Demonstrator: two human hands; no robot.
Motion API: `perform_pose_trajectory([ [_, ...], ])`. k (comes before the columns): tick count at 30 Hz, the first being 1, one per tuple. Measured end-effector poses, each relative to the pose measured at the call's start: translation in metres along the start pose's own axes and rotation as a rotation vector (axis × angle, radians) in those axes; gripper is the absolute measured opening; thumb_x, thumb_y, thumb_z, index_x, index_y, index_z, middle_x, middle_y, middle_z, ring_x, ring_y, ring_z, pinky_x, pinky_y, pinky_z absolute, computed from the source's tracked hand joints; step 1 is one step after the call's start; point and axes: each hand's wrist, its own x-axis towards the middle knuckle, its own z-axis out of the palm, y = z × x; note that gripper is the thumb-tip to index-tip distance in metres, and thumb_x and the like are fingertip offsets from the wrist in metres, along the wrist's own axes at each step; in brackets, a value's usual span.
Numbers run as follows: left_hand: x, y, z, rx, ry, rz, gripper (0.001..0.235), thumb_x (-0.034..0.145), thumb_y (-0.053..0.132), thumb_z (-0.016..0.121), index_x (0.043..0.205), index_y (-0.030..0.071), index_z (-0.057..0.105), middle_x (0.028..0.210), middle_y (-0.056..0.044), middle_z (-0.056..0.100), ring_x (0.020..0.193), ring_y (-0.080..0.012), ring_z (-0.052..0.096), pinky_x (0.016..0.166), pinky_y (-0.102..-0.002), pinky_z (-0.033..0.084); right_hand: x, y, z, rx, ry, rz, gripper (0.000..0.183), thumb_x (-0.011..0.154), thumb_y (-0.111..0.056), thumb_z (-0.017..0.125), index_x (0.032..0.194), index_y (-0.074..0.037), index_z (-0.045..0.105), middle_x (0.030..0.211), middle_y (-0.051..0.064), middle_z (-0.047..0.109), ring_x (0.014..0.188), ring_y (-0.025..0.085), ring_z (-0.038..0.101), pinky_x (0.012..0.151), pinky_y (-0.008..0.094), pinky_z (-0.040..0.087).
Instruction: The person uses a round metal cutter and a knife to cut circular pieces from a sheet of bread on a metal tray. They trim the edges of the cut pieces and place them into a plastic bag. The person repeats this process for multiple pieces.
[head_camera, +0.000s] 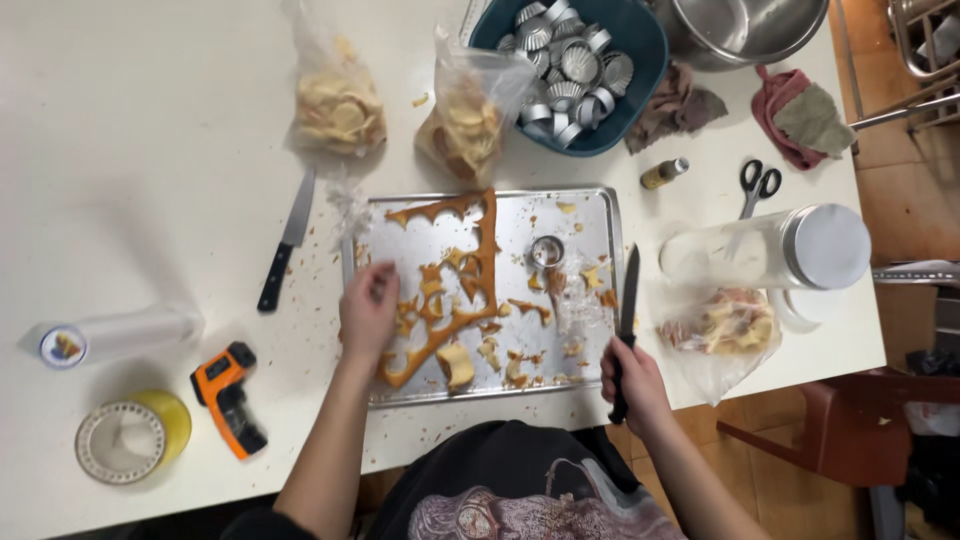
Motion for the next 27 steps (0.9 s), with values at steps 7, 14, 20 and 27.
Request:
perform_pose_trajectory([
  [7,-0.083,-0.025,-0.013,0.354,-0.026,0.294,0.024,0.092,0.024,0.070,0.111,0.010,0.072,0.109,-0.009,0.070,0.108,-0.0285,0.065,0.095,-0.042,0.054,-0.008,0.063,-0.022,-0.349,-0.004,-0.035,0.024,0.098,-0.027,0.062,0.089,-0.006,0.057,0.065,-0.001,0.048,0.048,0.010,0.042,0.042,0.030,0.034],
  [14,-0.125,0.005,0.027,0.529,-0.440,0.278,0.067,0.069,0.034,0.088,0.128,0.010,0.066,0.121,-0.016,0.059,0.111,-0.0364,0.060,0.089,-0.048,0.051,-0.010,0.079,-0.041,-0.463,-0.071,-0.108,0.023,0.097,-0.025,0.067,0.091,-0.005,0.060,0.064,-0.001,0.046,0.047,0.008,0.040,0.042,0.029,0.035],
  [20,-0.137,-0.006,0.054,0.184,-0.239,0.312,0.047,0.081,0.019,0.082,0.124,0.009,0.066,0.124,-0.011,0.061,0.110,-0.0300,0.066,0.094,-0.038,0.055,0.030,0.106,-0.090,-0.823,0.131,-0.555,0.028,0.089,-0.020,0.070,0.110,-0.002,0.069,0.075,0.003,0.063,0.067,0.012,0.057,0.061,0.030,0.048],
  [27,-0.152,-0.015,0.102,-0.419,-0.303,0.041,0.049,0.077,0.000,0.074,0.124,0.004,0.059,0.128,-0.014,0.062,0.114,-0.0259,0.065,0.097,-0.037,0.056,0.087,0.130,-0.149,-0.966,0.405,-0.845,0.053,0.085,-0.016,0.070,0.130,0.008,0.057,0.117,0.027,0.061,0.106,0.040,0.061,0.095,0.046,0.050],
])
